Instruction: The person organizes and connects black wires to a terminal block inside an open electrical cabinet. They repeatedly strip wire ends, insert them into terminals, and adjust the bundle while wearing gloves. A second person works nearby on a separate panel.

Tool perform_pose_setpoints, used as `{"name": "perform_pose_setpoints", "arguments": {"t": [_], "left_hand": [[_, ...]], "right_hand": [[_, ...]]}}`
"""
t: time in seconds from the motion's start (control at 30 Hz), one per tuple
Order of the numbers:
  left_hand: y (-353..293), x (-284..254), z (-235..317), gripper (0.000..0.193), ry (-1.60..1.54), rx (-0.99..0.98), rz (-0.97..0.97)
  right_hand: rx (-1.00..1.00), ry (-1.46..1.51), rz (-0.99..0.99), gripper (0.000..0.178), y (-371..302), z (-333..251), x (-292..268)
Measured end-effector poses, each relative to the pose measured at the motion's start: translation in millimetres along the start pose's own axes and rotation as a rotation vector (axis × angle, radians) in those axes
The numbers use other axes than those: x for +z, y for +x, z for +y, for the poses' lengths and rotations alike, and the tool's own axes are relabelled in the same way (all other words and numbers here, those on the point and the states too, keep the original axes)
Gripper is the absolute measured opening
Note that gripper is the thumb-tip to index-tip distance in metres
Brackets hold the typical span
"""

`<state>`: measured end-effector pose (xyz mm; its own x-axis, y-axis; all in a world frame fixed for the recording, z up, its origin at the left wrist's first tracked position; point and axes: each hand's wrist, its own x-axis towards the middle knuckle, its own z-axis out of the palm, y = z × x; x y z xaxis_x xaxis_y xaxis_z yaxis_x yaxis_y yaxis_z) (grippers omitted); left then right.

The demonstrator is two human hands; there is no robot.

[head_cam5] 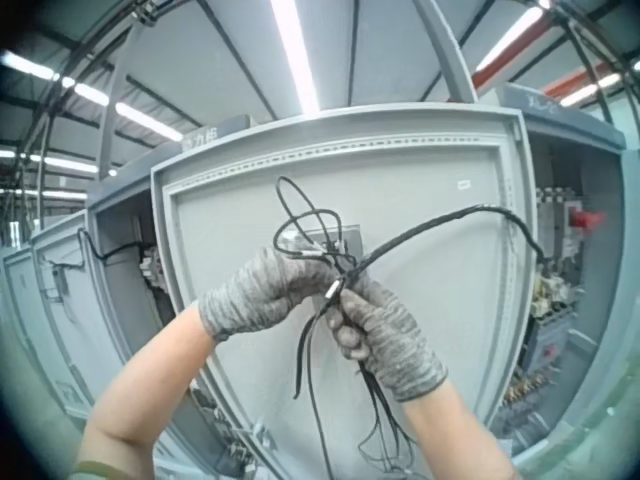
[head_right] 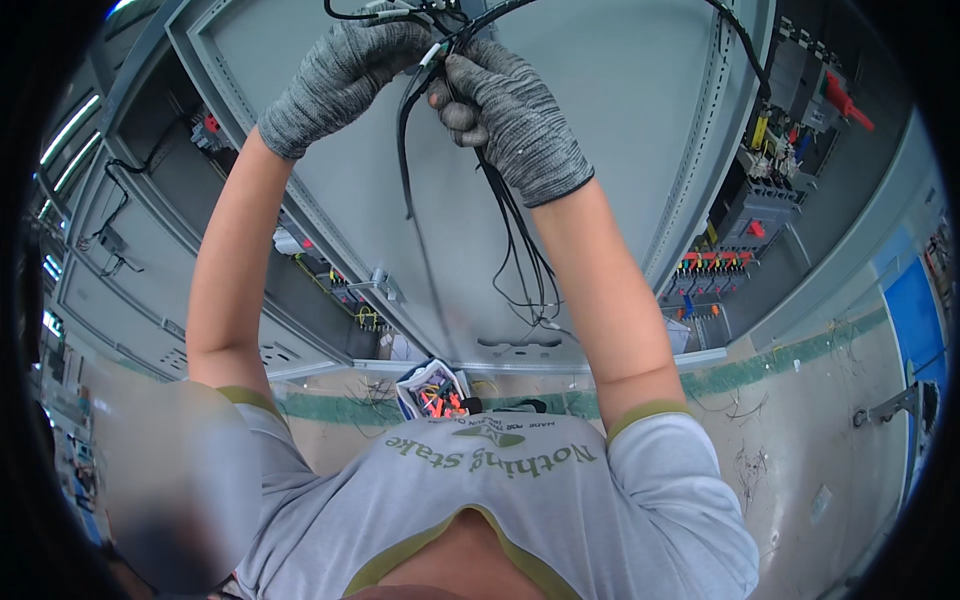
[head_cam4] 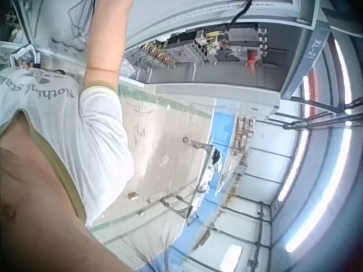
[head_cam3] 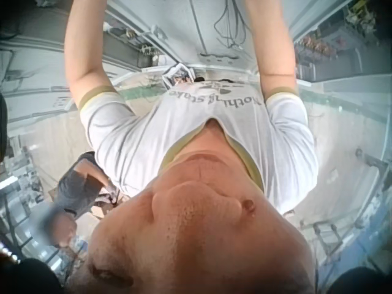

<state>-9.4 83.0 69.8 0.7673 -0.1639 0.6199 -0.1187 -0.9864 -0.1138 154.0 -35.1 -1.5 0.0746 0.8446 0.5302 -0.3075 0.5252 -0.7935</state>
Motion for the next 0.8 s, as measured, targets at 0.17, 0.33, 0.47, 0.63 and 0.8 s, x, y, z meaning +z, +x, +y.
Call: {"name": "perform_pose_setpoints", "arguments": {"t": [0.17, 0.33, 0.47, 0.63, 0.8], "left_hand": [[11.4, -5.8, 21.9, 0.022, 0.091, 0.125, 0.01], [8.3, -6.1, 30.2, 0.021, 0.246, 0.105, 0.068], [-8.1, 6.6, 59.0, 0.026, 0.486, 0.084, 0.44], [-128.5, 89.1, 62.9, 0.018, -0.134, -0.3, 1.06], [-228.9, 224.6, 112.6, 0.017, -0.923, -1.002, 0.818]], "right_hand": [[-0.016, 0.047, -0.029, 0.016, 3.0, 11.8, -7.9], [0.049, 0.094, 0.063, 0.013, 1.5, 4.8, 6.3], [-0.005, 0.13, 0.049, 0.01, 16.0, 8.7, 1.8], [-0.014, 0.208, 0.044, 0.007, 27.2, 18.6, 6.8], [-0.062, 0.214, -0.01, 0.007, 37.9, 15.4, -2.7]]}}
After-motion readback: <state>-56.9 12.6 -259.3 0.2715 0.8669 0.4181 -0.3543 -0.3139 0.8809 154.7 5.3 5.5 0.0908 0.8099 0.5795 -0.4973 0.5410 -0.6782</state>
